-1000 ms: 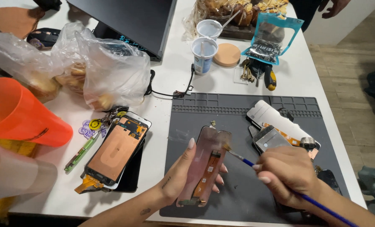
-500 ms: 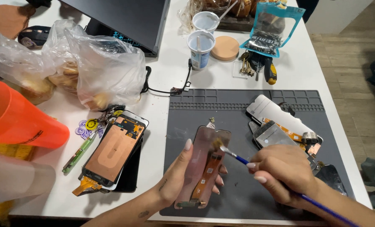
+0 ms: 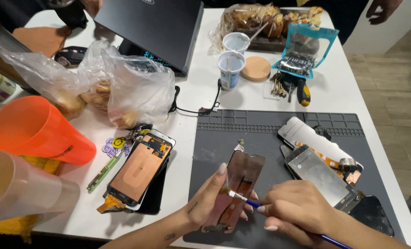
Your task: The person uses a small brush to clean the front and back surfaces of a smartphone screen assembly. They hold the assembly in one hand and brush away dust or residue from the glass and the internal components on the reverse side.
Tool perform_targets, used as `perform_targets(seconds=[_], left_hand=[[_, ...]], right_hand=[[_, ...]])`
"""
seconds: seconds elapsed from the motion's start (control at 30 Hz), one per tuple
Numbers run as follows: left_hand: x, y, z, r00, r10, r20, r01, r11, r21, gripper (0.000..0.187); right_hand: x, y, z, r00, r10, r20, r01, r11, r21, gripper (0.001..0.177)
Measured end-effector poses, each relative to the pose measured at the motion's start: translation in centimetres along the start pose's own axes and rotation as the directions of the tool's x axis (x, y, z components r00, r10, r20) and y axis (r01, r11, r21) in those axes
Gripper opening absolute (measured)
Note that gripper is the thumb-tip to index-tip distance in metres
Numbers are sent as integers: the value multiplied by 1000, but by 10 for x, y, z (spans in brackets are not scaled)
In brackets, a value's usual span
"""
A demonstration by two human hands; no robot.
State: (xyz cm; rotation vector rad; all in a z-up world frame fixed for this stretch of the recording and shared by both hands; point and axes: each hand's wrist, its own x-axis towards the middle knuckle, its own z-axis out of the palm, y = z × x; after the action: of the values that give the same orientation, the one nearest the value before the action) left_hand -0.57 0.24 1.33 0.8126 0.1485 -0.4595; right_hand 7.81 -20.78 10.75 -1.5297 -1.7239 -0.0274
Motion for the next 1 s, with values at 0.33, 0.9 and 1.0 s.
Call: perform_targets(seconds=[0.33,0.9,1.0], left_hand=[[-7,8,13,1000,29,-1,-28,987,160,88],[1,1,2,999,20,41,-19,1000,-16,87],[-1,-2,-1,999,-28,32,30,996,-82,89]], right_hand=[[-24,12,-2,946,168,-277,-226,955,-192,33],[-27,17,-1,974,95,-204,-128,979,-156,31],[-24,21,8,983,66,-173,-94,982,-166,35]])
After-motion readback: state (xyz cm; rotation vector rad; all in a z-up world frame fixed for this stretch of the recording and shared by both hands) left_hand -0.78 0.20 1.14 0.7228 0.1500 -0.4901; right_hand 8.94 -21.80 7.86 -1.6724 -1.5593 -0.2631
